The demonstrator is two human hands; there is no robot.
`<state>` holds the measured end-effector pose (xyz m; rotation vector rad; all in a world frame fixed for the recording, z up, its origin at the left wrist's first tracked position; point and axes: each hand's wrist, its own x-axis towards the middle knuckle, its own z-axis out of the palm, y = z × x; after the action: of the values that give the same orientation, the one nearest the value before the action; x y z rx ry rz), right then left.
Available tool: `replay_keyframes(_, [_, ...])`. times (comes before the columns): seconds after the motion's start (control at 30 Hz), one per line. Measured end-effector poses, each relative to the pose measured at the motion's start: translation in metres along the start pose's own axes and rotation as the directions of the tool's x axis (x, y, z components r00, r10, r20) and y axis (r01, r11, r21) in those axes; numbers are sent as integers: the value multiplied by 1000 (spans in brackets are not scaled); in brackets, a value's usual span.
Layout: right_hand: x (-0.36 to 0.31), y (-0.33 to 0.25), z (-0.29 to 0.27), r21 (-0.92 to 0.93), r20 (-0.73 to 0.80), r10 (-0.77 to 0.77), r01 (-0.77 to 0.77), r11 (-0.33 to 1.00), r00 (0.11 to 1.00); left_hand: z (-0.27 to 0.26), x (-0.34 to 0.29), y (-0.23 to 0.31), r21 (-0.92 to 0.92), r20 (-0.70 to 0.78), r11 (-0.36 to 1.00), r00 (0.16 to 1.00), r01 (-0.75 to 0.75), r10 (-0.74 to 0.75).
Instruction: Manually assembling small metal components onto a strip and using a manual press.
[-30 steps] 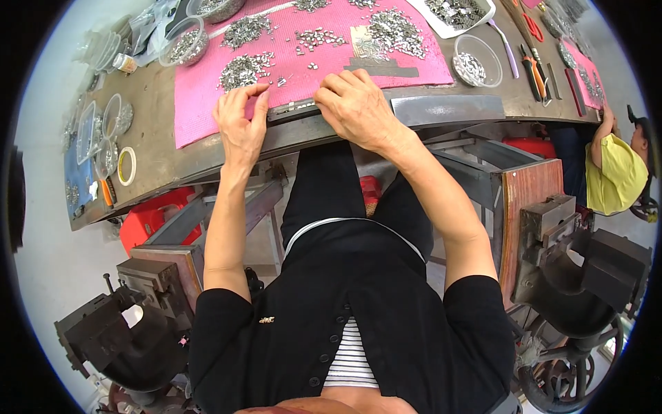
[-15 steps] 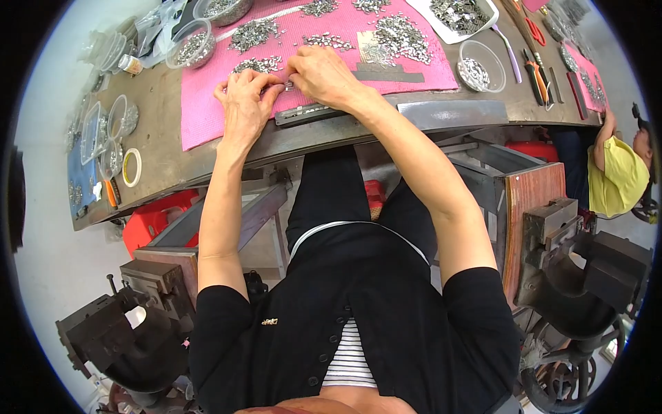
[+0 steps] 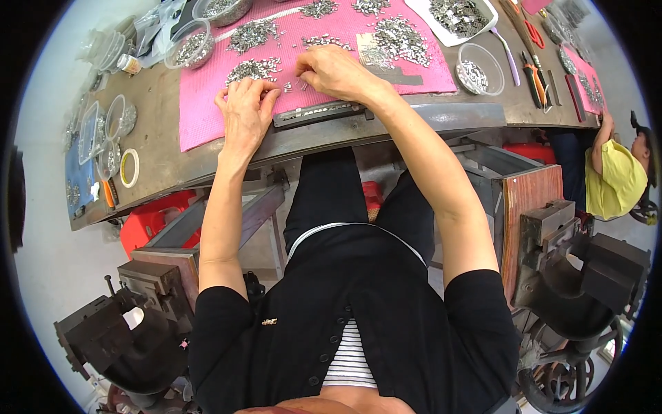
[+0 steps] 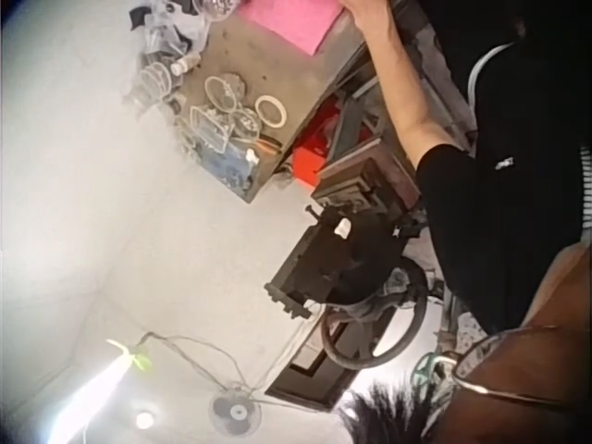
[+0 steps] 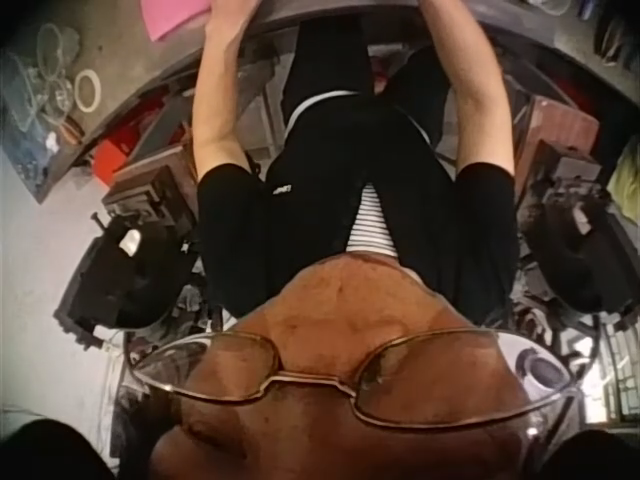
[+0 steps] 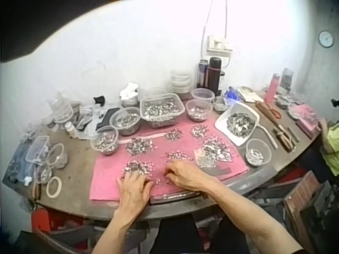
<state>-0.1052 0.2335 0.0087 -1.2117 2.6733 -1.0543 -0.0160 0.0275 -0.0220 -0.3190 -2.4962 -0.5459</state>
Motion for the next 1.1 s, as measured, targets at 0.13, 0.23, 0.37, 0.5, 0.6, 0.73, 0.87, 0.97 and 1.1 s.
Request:
replay_keyframes(0.13, [12,1,2,-77,-9,-74,73,994,997,-1,-1,3,45,-56,999,998,24,-22])
replay_keyframes(0.23, [23,-3,-5,-86,108,-54,64,994,993,-3,-5,4,47,-81,999,996,27,-23])
replay_keyframes(0.37, [34,3,-8,-68,267,-34,54,996,963,-2,-8,11,31,-84,997,994,73,-71])
replay_keyframes(0.5, [44,1,-4,-185,378,4,71,980,926,-4,-10,13,4,-60,997,995,81,-80])
replay_keyframes(0.6, [50,-2,-10,-125,467,-29,98,987,884,-5,-10,12,-39,-50,995,995,90,-92])
replay_keyframes(0.73, [75,10,-13,-72,182,34,-22,997,983,-4,-7,10,-76,-33,992,994,104,-107])
replay_keyframes(0.87, [88,34,7,-60,-227,-49,36,998,973,-2,0,14,-49,-26,994,995,100,-101])
replay_keyframes(0.97, [78,24,8,-95,-251,-115,94,991,961,-5,-3,9,-23,-30,997,997,77,-78])
replay_keyframes(1.1, [33,3,-9,-47,-117,-82,76,996,990,-6,-2,9,-37,-11,998,999,50,-51])
